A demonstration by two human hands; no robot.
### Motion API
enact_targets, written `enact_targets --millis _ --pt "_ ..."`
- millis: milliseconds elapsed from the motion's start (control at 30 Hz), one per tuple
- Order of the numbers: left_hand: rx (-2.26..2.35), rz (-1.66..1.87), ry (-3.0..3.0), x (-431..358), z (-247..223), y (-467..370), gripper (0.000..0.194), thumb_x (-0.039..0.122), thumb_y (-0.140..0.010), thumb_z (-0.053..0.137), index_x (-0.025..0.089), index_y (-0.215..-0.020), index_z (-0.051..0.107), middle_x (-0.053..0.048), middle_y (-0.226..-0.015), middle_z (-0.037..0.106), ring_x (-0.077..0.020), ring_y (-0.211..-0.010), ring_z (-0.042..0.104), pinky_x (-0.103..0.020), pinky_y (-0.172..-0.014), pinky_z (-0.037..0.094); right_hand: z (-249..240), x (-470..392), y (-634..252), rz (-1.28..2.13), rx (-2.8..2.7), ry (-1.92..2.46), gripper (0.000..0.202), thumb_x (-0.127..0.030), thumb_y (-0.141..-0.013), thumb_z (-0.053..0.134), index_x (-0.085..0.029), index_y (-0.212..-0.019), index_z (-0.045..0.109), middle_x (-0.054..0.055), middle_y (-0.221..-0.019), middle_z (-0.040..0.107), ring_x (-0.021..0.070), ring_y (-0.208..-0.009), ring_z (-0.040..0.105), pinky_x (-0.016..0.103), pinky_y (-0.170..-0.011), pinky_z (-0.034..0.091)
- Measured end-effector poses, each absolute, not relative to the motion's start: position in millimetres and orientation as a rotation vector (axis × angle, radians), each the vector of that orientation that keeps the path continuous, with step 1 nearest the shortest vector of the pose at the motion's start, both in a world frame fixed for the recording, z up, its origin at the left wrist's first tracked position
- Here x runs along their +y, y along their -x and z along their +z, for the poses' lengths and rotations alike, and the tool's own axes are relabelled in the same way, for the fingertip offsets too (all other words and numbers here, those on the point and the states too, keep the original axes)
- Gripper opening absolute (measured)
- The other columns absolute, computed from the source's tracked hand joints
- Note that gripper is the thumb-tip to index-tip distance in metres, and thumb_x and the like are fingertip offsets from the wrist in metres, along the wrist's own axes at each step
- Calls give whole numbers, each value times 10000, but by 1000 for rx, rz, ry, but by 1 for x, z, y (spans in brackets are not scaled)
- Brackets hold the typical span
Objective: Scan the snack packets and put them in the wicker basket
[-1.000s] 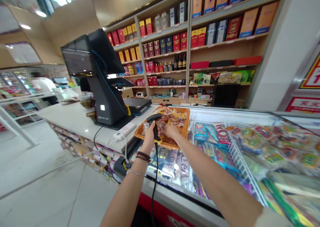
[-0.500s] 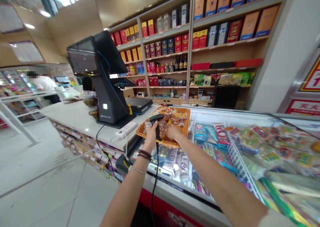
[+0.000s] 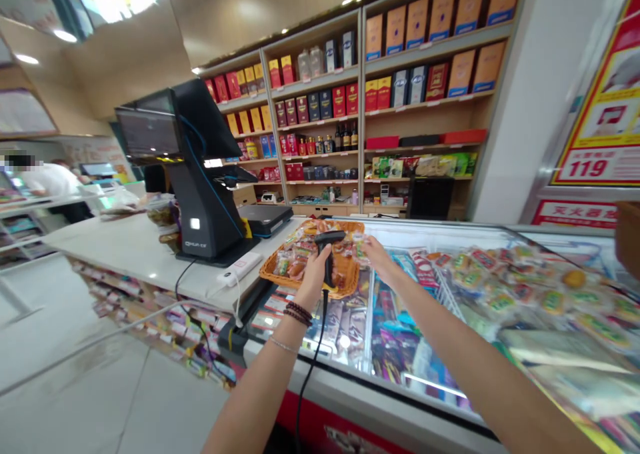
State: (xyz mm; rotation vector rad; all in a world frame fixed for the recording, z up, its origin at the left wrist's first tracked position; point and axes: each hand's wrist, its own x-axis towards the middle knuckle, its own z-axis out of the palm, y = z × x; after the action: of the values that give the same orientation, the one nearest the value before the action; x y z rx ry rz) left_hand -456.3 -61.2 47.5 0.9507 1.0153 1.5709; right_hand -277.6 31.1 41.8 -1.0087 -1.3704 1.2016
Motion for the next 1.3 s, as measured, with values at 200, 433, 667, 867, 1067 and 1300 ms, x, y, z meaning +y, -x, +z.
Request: enact_targets --millis 200,433,667,867,1067,1300 --pt "870 1430 -1020 -51 53 366 703 789 -708 1025 228 -849 626 18 -681 644 -111 -516 544 -231 -469 402 1 8 158 1294 -1114 950 522 -445 -565 1105 -294 -857 699 16 -903 865 274 -844 857 451 -852 745" --pt "843 1295 -1051 -49 12 309 757 879 -686 987 230 -806 616 19 -652 611 -100 -496 514 -236 -465 374 -35 -3 117 1169 -1081 937 649 -553 -499 1121 -314 -964 737 32 -971 872 375 -1066 885 600 -1076 700" --pt "886 1247 -1105 -60 5 319 804 899 -608 1024 225 -821 641 29 -649 625 -101 -490 524 -242 -460 365 -48 8 116 1140 -1086 967 538 -439 -601 1008 -300 -1064 771 58 -1103 887 363 -1123 840 574 -1091 655" --pt "865 1233 -1171 -66 7 324 742 847 -687 1023 210 -845 676 26 -649 632 -96 -472 513 -255 -460 354 -58 14 118 1006 -1174 944 481 -470 -674 972 -292 -1064 755 54 -1107 882 348 -1193 808 571 -1153 619" --pt "848 1203 -1211 -65 3 325 730 840 -717 1023 212 -828 670 19 -650 638 -109 -475 533 -264 -455 371 -65 20 117 966 -1221 931 471 -506 -670 962 -301 -1020 723 49 -1072 862 345 -1166 794 560 -1149 604" --pt "841 1187 -1228 -65 0 326 769 873 -705 1018 188 -892 720 18 -665 640 -113 -481 530 -264 -449 366 -69 25 115 901 -1296 942 507 -583 -711 982 -310 -1046 717 49 -1109 860 348 -1182 790 548 -1146 613"
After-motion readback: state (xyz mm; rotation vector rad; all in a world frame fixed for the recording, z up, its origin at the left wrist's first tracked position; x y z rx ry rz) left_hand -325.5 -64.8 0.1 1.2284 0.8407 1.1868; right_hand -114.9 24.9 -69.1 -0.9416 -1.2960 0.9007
